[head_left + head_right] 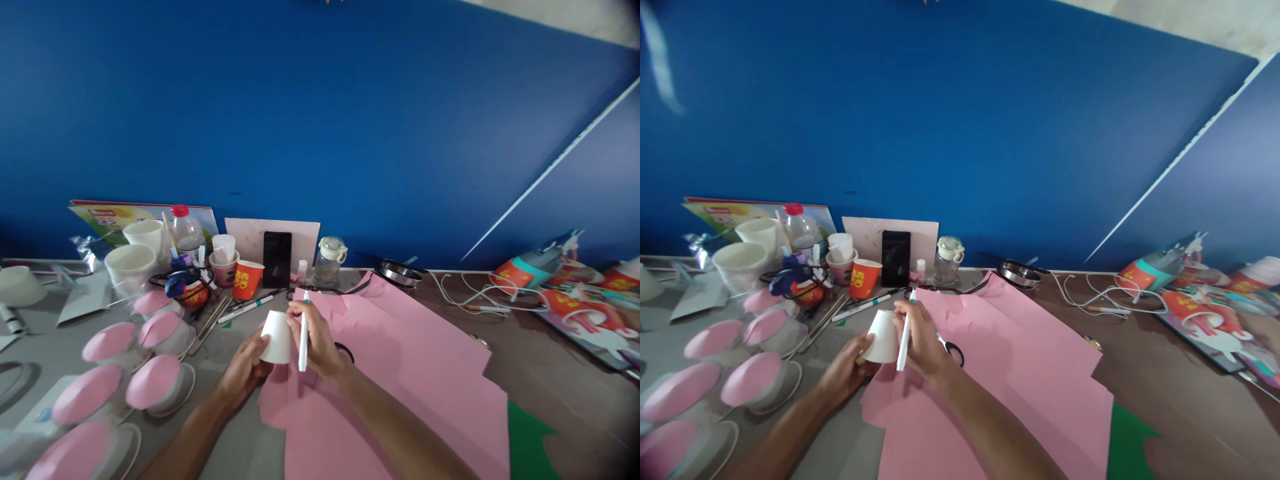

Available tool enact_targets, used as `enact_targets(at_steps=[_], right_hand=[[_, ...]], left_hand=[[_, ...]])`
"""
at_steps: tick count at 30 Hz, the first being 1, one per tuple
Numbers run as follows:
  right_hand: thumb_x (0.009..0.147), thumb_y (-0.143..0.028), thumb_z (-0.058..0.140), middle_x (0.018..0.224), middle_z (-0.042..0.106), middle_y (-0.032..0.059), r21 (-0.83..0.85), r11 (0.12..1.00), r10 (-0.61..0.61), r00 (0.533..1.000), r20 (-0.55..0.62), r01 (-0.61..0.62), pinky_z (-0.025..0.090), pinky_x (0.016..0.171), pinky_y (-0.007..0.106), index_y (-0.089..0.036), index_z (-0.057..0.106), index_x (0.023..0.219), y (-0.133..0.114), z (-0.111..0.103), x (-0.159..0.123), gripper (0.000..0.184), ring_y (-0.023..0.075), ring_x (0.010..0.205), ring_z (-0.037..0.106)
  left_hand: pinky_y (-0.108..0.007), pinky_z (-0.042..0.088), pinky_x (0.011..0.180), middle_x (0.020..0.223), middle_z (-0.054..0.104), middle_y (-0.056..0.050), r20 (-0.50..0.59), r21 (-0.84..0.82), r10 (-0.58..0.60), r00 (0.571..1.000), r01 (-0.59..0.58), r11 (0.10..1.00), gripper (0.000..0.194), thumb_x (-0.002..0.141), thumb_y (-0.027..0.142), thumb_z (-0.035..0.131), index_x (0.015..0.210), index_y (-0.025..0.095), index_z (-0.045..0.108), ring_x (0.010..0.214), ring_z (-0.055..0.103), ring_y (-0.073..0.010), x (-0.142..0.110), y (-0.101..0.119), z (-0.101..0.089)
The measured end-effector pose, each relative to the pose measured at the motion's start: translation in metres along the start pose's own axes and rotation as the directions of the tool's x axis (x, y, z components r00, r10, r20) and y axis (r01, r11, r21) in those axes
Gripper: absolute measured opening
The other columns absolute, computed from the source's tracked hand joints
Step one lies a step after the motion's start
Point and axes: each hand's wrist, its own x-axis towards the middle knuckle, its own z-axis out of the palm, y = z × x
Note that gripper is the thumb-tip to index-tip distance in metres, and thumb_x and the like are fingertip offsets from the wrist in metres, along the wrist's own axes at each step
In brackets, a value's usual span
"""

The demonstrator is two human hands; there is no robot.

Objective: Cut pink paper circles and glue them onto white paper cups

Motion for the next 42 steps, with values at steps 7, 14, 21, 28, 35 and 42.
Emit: enact_targets(at_steps=[7, 14, 21, 28, 35, 42], right_hand=[[0.091, -0.019, 0.046, 0.096, 0.062, 0.0061, 0.022, 1.000, 0.004, 1.000, 0.010, -0.004, 0.049, 0.082, 0.032, -0.021, 0.052, 0.111, 0.002, 0.000, 0.000, 0.021, 0.0185, 0.091, 0.060], [0.093, -0.019, 0.043, 0.093, 0.061, 0.0061, 0.030, 0.999, 0.030, 1.000, -0.001, -0.030, 0.049, 0.079, 0.031, -0.021, 0.053, 0.106, 0.002, 0.000, 0.000, 0.017, 0.0176, 0.088, 0.060], [0.089, -0.022, 0.050, 0.099, 0.063, 0.0074, -0.021, 1.000, -0.011, 1.000, -0.014, 0.011, 0.050, 0.083, 0.034, -0.022, 0.052, 0.115, 0.004, 0.002, -0.003, 0.026, 0.0204, 0.094, 0.060], [0.091, -0.021, 0.046, 0.097, 0.063, 0.0074, 0.000, 1.000, 0.006, 1.000, -0.019, -0.006, 0.049, 0.082, 0.034, -0.021, 0.054, 0.112, 0.003, 0.001, -0.002, 0.023, 0.0199, 0.091, 0.060], [0.089, -0.027, 0.051, 0.100, 0.063, 0.0075, 0.023, 0.997, 0.073, 0.997, -0.011, -0.073, 0.049, 0.083, 0.034, -0.022, 0.056, 0.112, 0.003, 0.003, -0.004, 0.024, 0.0204, 0.093, 0.061], [0.092, -0.026, 0.046, 0.105, 0.064, 0.0087, 0.231, 0.953, 0.240, 0.954, -0.178, -0.197, 0.050, 0.085, 0.033, -0.020, 0.054, 0.108, 0.007, 0.010, -0.001, 0.018, 0.0184, 0.096, 0.062]], left_hand=[[-0.018, 0.019, 0.041, 0.055, 0.045, 0.006, 0.022, 0.000, 0.007, 1.000, -0.007, 1.000, 0.037, 0.067, 0.045, 0.072, 0.080, 0.013, 0.059, 0.041, 0.027, -0.0023, -0.001, 0.001, 0.001], [-0.018, 0.019, 0.040, 0.054, 0.046, 0.006, 0.012, 0.023, 0.007, 1.000, -0.007, 1.000, 0.041, 0.066, 0.045, 0.073, 0.088, 0.012, 0.062, 0.041, 0.028, -0.0031, 0.000, 0.001, 0.002], [-0.018, 0.020, 0.041, 0.055, 0.045, 0.006, 0.029, 0.020, 0.006, 1.000, -0.006, 1.000, 0.037, 0.067, 0.045, 0.073, 0.082, 0.013, 0.061, 0.042, 0.027, -0.0025, -0.002, 0.004, 0.004], [-0.018, 0.019, 0.041, 0.057, 0.046, 0.006, 0.022, 0.044, 0.007, 1.000, -0.008, 0.999, 0.041, 0.065, 0.046, 0.073, 0.088, 0.014, 0.062, 0.042, 0.028, -0.0030, -0.003, 0.007, 0.008], [-0.017, 0.020, 0.040, 0.060, 0.048, 0.005, 0.034, 0.047, 0.034, 0.999, -0.036, 0.998, 0.038, 0.070, 0.042, 0.072, 0.095, 0.014, 0.062, 0.045, 0.031, -0.0042, -0.001, 0.001, 0.002], [-0.017, 0.028, 0.042, 0.066, 0.054, 0.002, 0.002, 0.060, 0.100, 0.995, -0.100, 0.993, 0.046, 0.071, 0.039, 0.072, 0.109, 0.015, 0.061, 0.049, 0.040, -0.0065, -0.003, 0.004, 0.006]])
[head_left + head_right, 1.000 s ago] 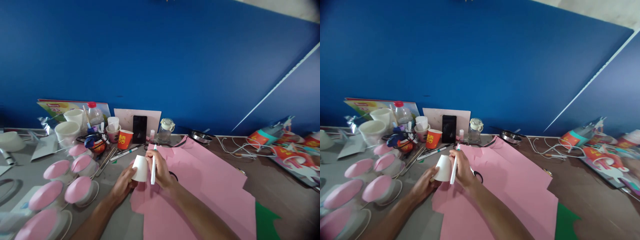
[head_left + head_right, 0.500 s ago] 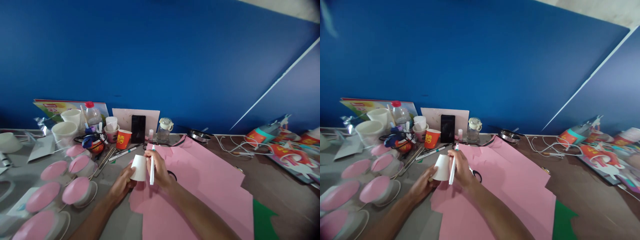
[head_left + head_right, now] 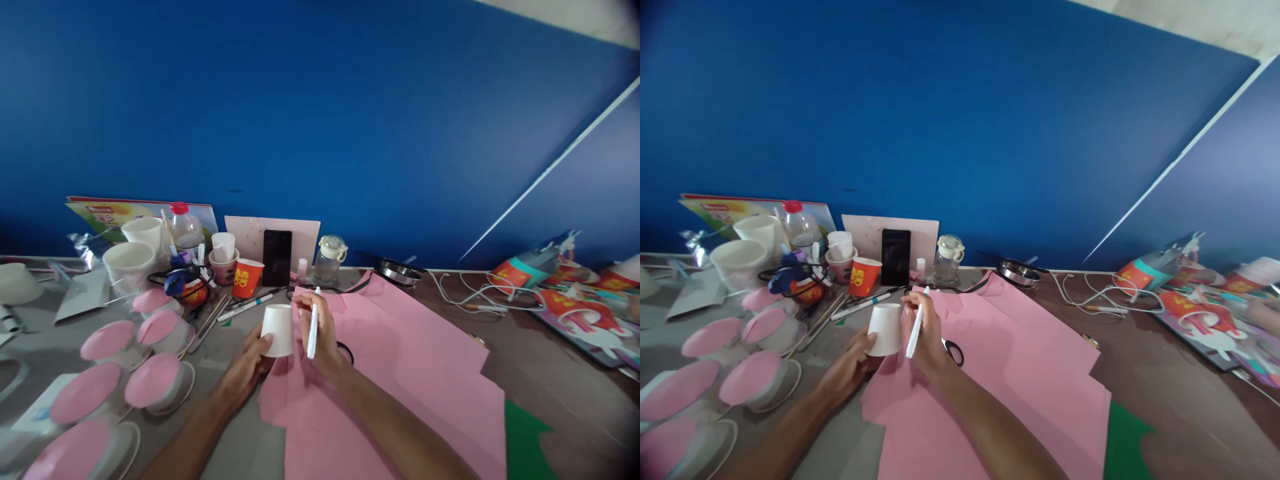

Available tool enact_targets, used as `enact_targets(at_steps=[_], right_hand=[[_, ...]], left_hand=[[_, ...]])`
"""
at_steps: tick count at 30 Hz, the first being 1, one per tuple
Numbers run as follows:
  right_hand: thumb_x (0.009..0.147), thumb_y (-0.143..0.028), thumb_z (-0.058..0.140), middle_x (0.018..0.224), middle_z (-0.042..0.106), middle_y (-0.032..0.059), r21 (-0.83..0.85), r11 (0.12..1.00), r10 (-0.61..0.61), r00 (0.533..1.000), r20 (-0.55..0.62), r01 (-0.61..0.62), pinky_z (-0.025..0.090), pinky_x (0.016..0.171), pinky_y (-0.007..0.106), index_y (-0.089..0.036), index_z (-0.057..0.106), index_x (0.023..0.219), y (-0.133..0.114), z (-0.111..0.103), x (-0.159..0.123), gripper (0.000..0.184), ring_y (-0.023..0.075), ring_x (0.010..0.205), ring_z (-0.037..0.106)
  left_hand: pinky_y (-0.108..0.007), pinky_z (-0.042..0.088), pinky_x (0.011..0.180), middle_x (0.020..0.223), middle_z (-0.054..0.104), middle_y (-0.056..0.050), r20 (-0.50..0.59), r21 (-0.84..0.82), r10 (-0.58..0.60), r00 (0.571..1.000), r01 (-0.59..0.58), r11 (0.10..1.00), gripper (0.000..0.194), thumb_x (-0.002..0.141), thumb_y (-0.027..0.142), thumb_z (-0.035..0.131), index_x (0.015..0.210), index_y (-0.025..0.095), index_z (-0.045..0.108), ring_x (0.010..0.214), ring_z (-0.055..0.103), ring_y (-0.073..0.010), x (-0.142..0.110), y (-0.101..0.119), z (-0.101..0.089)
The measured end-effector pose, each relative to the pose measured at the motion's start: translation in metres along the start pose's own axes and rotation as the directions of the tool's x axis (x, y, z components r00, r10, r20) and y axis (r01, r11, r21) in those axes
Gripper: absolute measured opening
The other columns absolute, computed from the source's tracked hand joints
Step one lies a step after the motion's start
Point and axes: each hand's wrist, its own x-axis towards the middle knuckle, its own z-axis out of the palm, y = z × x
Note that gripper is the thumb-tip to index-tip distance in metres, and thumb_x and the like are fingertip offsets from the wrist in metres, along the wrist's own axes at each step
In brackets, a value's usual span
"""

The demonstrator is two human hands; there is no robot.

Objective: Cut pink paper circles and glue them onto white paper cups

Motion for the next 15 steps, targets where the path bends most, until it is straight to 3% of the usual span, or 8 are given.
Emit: enact_targets(at_steps=[3, 6, 10, 15], right_hand=[[0.092, -0.026, 0.046, 0.109, 0.063, 0.0095, 0.024, 1.000, 0.018, 0.999, 0.036, -0.019, 0.052, 0.084, 0.033, -0.021, 0.051, 0.112, 0.006, 0.004, -0.003, 0.022, 0.0185, 0.098, 0.062], [0.090, -0.024, 0.048, 0.112, 0.063, 0.0098, -0.034, 0.999, -0.021, 0.993, 0.115, 0.025, 0.052, 0.085, 0.035, -0.021, 0.049, 0.117, 0.006, 0.004, -0.007, 0.027, 0.0196, 0.100, 0.063], [0.086, -0.021, 0.052, 0.113, 0.064, 0.0096, -0.193, 0.973, -0.089, 0.978, 0.188, 0.125, 0.049, 0.091, 0.039, -0.022, 0.051, 0.120, -0.001, 0.002, -0.012, 0.033, 0.0226, 0.104, 0.061], [0.083, -0.018, 0.055, 0.116, 0.063, 0.0096, -0.259, 0.937, -0.183, 0.962, 0.201, 0.233, 0.047, 0.094, 0.040, -0.023, 0.050, 0.122, -0.002, 0.001, -0.012, 0.040, 0.0240, 0.108, 0.059]], left_hand=[[-0.022, 0.045, 0.057, 0.091, 0.064, -0.004, -0.106, -0.013, 0.084, 0.991, -0.086, 0.996, 0.056, 0.067, 0.033, 0.076, 0.118, 0.018, 0.056, 0.068, 0.057, -0.0130, 0.001, 0.005, 0.004], [-0.027, 0.049, 0.078, 0.114, 0.062, -0.006, -0.172, 0.000, 0.189, 0.967, -0.192, 0.981, 0.061, 0.064, 0.028, 0.079, 0.119, 0.021, 0.054, 0.094, 0.060, -0.0197, 0.004, 0.004, 0.004], [-0.029, 0.046, 0.089, 0.117, 0.062, -0.007, -0.179, 0.099, 0.283, 0.942, -0.269, 0.958, 0.059, 0.060, 0.022, 0.080, 0.113, 0.021, 0.054, 0.106, 0.058, -0.0215, 0.009, -0.003, 0.002], [-0.029, 0.048, 0.085, 0.114, 0.063, -0.006, -0.172, 0.203, 0.335, 0.926, -0.300, 0.932, 0.060, 0.060, 0.020, 0.079, 0.114, 0.023, 0.053, 0.102, 0.059, -0.0212, 0.010, -0.005, 0.005]])
